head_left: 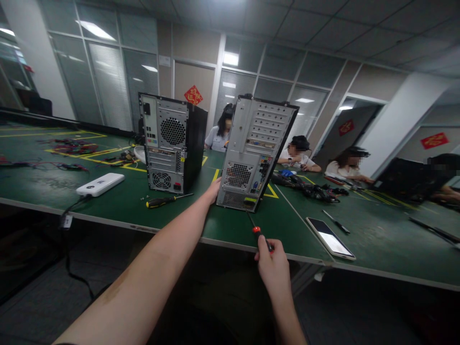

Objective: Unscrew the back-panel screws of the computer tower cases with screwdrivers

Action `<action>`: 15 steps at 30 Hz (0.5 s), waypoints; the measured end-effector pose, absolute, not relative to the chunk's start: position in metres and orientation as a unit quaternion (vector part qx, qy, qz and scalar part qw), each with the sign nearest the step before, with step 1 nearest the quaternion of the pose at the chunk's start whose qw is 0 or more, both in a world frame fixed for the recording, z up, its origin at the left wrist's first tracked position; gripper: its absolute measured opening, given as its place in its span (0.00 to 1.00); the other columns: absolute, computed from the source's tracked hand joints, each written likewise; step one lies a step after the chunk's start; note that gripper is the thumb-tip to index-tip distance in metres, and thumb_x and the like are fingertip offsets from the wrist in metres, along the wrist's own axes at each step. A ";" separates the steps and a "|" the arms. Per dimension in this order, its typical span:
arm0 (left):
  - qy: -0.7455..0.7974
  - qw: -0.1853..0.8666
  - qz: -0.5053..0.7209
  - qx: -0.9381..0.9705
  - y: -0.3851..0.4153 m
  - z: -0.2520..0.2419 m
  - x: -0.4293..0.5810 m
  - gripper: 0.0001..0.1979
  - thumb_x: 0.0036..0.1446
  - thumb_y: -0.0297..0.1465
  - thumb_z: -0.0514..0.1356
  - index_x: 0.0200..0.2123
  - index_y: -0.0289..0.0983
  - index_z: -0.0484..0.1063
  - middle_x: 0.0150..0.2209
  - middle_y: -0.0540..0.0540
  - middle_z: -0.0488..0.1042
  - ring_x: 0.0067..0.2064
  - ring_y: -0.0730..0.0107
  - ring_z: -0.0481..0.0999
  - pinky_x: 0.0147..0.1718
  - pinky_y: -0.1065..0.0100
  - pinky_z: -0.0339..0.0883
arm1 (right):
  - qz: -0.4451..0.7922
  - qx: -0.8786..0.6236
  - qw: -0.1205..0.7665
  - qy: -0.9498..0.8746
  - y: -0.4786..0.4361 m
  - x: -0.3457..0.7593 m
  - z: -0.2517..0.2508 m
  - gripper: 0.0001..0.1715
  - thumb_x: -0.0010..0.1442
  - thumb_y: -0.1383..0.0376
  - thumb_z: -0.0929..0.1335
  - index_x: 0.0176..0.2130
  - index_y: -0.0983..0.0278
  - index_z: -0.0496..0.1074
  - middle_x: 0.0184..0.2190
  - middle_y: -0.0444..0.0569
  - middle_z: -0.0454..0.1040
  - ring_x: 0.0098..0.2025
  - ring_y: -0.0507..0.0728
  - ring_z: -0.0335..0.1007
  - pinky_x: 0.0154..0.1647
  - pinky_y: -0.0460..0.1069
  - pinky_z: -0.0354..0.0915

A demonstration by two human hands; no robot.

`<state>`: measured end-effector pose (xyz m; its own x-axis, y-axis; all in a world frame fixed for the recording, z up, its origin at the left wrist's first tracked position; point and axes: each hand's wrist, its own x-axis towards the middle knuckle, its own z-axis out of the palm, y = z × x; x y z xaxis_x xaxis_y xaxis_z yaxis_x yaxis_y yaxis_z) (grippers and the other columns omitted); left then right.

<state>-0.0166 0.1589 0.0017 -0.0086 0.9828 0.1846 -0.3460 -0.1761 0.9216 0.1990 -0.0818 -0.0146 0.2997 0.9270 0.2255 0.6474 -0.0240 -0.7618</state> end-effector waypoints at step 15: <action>0.331 0.547 0.622 0.453 0.167 -0.005 -0.016 0.26 0.52 0.43 0.71 0.51 0.36 0.79 0.43 0.41 0.85 0.49 0.56 0.83 0.58 0.54 0.71 | 0.030 -0.668 0.379 -0.640 -0.093 0.194 -0.011 0.11 0.66 0.53 0.62 0.40 0.57 0.63 0.34 0.50 0.74 0.36 0.62 0.75 0.35 0.51 0.62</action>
